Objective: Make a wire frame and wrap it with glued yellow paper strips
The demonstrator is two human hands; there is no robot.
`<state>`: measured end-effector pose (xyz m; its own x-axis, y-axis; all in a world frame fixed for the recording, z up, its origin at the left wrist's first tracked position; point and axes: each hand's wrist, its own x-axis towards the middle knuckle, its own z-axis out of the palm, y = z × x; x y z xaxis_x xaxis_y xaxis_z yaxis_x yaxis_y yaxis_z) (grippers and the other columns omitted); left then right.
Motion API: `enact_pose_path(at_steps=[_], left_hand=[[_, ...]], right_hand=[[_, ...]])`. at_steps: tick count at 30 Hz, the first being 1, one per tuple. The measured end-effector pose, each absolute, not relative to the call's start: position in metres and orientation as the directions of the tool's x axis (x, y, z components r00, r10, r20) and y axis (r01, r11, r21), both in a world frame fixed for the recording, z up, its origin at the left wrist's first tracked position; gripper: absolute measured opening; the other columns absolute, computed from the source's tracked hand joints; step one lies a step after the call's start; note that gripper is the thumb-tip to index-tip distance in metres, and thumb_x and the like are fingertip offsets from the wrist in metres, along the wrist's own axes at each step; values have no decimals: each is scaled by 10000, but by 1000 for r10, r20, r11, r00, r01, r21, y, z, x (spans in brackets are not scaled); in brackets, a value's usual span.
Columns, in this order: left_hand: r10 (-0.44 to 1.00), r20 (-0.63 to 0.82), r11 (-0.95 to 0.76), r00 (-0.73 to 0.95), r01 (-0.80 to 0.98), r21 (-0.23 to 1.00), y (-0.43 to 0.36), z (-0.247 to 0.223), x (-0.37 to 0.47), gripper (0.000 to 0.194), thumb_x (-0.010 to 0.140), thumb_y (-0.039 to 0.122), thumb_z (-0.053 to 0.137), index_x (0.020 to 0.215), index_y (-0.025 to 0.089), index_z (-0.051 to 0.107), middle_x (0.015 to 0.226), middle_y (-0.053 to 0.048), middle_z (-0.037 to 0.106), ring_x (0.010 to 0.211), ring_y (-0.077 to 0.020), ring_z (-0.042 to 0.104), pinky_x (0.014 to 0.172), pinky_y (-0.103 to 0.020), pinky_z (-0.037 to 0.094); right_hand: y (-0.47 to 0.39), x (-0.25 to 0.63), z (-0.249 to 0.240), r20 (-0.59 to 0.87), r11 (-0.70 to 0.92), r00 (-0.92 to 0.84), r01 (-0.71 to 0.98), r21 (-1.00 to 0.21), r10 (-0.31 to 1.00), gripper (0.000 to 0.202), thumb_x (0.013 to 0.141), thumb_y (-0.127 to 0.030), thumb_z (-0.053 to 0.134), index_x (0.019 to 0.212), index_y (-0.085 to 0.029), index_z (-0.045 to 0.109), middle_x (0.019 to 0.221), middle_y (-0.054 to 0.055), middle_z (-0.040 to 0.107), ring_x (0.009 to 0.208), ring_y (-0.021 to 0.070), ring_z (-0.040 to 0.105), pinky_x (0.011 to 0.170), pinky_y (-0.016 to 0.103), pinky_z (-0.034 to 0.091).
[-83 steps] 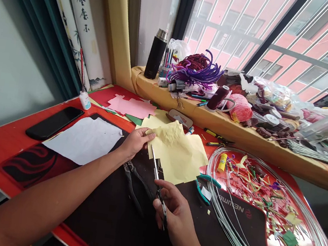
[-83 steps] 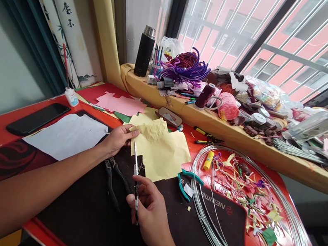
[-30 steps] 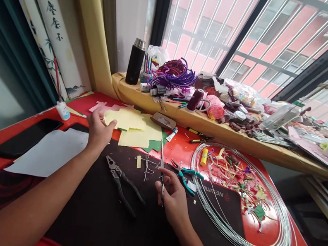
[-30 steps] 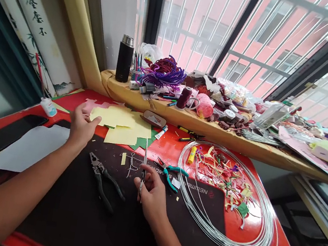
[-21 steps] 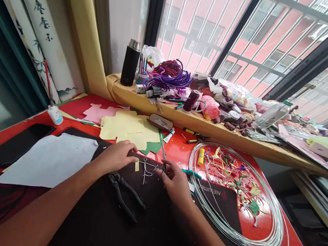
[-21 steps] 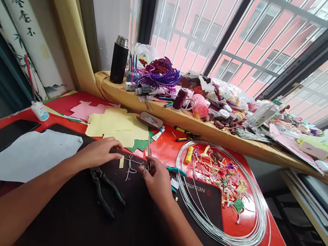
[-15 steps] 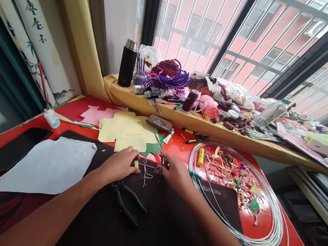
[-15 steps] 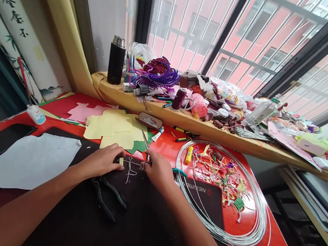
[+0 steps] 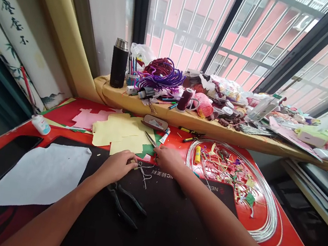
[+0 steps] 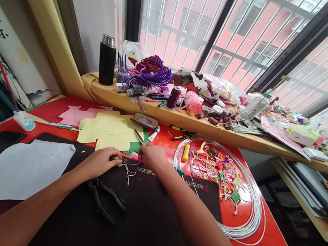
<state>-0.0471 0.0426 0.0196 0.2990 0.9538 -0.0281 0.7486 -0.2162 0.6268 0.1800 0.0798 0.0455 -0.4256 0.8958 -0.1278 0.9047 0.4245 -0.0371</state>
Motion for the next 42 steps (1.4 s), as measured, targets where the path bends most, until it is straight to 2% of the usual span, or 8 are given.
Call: enact_pose_path(at_steps=[8, 11, 15, 19, 22, 29, 35, 42], left_hand=[[959, -47, -166, 281, 684, 711, 40, 25, -45, 254, 903, 407, 553, 934, 232, 735, 950, -30, 768, 882, -243, 673, 763, -322, 443], [961, -20, -176, 275, 669, 723, 42, 33, -47, 250, 898, 406, 562, 926, 230, 736, 935, -27, 773, 880, -238, 681, 766, -318, 459], [966, 51, -217, 255, 684, 696, 40, 53, -63, 232, 902, 406, 567, 915, 233, 720, 978, -31, 768, 925, -236, 683, 813, -318, 487], [975, 68, -211, 209, 797, 565, 18, 68, -101, 245, 916, 425, 543, 879, 240, 699, 1001, -52, 748, 921, -256, 682, 854, -353, 515], [981, 41, -182, 189, 834, 521, -9, 65, -139, 288, 914, 487, 542, 822, 266, 701, 1251, -65, 727, 1165, -307, 650, 1017, -411, 496], [985, -104, -87, 141, 910, 405, -49, 12, -189, 482, 873, 667, 465, 782, 258, 702, 1605, -91, 490, 1515, -386, 374, 1199, -576, 323], [979, 179, -166, 92, 874, 456, -64, -26, -167, 314, 945, 495, 437, 936, 283, 668, 1431, -27, 670, 1390, -261, 569, 1222, -504, 349], [941, 337, -183, 17, 864, 470, -77, -15, -147, 278, 907, 448, 482, 975, 337, 727, 1116, 7, 808, 1090, -298, 738, 1074, -470, 524]], right_hand=[[60, 188, 41, -58, 408, -417, 904, -124, 907, 297, 1047, -278, 516, 1280, -214, 688, 1162, 115, 742, 1021, 257, 713, 814, 307, 495], [31, 189, 36, 168, 386, -348, 836, -390, 922, 245, 1059, -297, 536, 1177, -205, 730, 1110, 93, 767, 1016, 233, 714, 867, 306, 501], [-19, 174, 35, 161, 454, -453, 670, -587, 877, 324, 1001, -438, 645, 1224, -215, 716, 1026, 66, 755, 903, 218, 706, 825, 319, 531], [-61, 155, 31, 60, 558, -626, 643, -524, 778, 704, 853, -638, 752, 1385, -193, 635, 1197, 134, 680, 1056, 304, 658, 933, 430, 543], [-76, 148, 24, 28, 596, -643, 692, -408, 765, 889, 779, -630, 824, 1495, -191, 535, 1270, 169, 621, 1115, 370, 600, 965, 535, 523], [-74, 147, 20, 35, 577, -625, 696, -428, 780, 570, 932, -395, 696, 1446, -190, 560, 1237, 145, 593, 1076, 294, 591, 940, 435, 554], [-69, 158, 21, 110, 473, -503, 687, -552, 857, 437, 895, -379, 719, 1307, -247, 657, 1249, 106, 598, 1053, 248, 653, 905, 366, 577], [-54, 186, 38, 264, 433, -346, 646, -629, 900, 268, 907, -325, 682, 1155, -253, 750, 1166, 96, 639, 957, 212, 691, 870, 339, 588]])
